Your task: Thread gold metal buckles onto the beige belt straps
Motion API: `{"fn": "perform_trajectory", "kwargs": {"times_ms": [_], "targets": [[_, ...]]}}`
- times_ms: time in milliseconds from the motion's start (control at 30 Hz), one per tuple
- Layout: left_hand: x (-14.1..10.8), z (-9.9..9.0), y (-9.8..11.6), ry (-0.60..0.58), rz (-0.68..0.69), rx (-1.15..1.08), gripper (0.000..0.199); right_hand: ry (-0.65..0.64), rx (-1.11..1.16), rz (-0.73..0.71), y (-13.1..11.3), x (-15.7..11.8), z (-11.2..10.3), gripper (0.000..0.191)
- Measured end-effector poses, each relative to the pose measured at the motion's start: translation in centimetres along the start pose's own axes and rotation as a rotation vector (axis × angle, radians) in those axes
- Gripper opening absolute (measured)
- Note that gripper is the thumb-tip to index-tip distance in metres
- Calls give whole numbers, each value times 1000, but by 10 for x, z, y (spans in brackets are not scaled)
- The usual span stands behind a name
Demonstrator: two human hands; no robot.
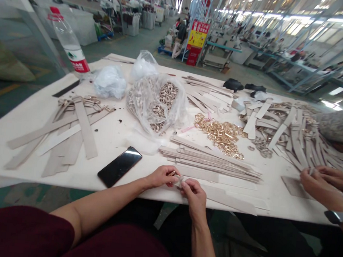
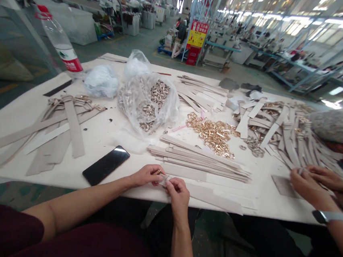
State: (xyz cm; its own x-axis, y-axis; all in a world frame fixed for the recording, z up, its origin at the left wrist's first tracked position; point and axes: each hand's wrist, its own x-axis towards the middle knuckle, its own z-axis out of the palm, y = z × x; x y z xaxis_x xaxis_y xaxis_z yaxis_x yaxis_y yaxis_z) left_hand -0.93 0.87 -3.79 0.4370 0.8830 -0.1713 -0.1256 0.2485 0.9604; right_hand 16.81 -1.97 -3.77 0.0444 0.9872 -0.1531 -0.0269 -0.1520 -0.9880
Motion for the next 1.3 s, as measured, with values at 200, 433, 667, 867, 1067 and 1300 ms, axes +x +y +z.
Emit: {"fn": "perform_trajectory", "kwargs": {"times_ms": [200,433,667,867,1067,1300], "targets": [[0,-3,3,-63,13,32,37,-12,50,32,2,-5,-2,26],[-3,2,4,-50,38,91,34,-80,10,105,-7,5,-7,35],[-2,4,0,8,15,14,33,-14,-53,100,-9,0,3,38],[-3,5,1,67,13,35,36,84,-179,-9,-9,-6,15,36],[-4,9,1,95,21,41,39,35,-165,17,-5,-10,17,31],[-3,-6,10,26,-55,87,47,49,-306,-127,-10,-5,31,22]]}}
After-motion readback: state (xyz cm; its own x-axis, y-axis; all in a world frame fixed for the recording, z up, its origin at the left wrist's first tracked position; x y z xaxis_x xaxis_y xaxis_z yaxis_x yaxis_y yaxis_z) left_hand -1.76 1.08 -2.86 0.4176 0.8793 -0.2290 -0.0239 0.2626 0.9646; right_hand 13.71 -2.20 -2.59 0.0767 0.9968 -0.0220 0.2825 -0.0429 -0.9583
